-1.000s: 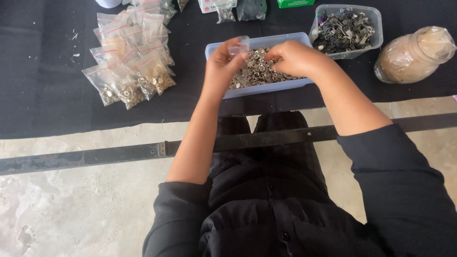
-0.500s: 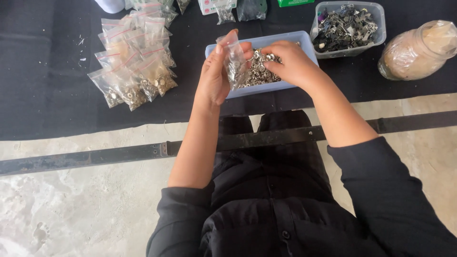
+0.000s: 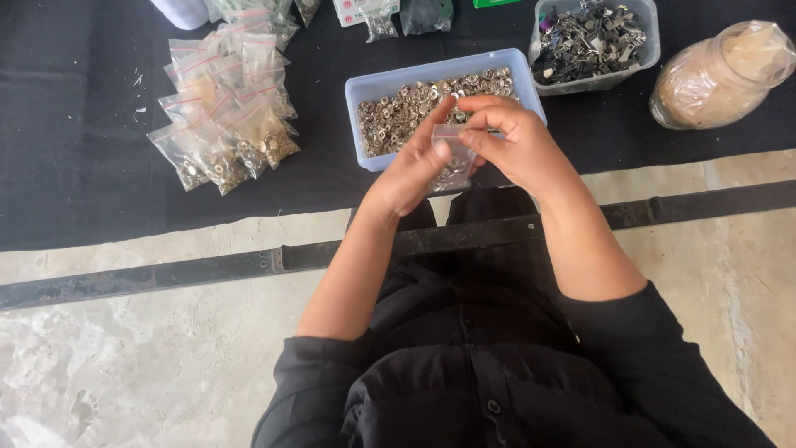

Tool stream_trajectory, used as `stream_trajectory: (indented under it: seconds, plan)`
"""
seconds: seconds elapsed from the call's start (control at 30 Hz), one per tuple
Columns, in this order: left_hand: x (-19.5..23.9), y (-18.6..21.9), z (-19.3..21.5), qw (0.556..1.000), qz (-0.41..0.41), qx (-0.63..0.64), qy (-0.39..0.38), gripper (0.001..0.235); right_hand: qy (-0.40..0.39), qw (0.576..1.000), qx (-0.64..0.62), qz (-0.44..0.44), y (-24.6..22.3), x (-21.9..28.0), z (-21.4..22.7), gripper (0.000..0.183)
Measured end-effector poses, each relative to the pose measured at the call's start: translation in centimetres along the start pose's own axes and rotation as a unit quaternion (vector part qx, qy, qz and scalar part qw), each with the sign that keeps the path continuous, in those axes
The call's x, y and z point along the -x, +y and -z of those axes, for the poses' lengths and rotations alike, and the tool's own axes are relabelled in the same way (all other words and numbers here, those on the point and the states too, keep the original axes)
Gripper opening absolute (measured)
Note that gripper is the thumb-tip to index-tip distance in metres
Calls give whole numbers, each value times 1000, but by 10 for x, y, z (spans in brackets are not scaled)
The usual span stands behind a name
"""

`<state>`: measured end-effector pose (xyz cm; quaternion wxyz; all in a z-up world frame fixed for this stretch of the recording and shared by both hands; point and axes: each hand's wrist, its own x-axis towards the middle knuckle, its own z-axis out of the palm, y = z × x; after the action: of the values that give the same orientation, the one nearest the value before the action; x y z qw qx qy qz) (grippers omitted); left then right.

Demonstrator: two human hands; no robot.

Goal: The person is sorting small metal fasteners and placing them into small plastic zip-lock bags.

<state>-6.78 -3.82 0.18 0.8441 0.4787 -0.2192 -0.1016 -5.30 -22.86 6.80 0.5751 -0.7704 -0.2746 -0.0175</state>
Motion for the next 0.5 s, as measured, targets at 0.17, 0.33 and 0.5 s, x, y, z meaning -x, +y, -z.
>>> stream_trajectory:
  seconds: [0.17,0.33,0.5]
  plan:
    - [8,-13,-14,999,37,-25,2,38,40,987,143,55,-9,9,12,11]
    - [17,2,-30,997,72,-11,-4,19,68,984,140,85,-10,17,10,13]
    - [27,5,-38,998,65,-8,-9,16,76,993,32,82,-6,20,16,19]
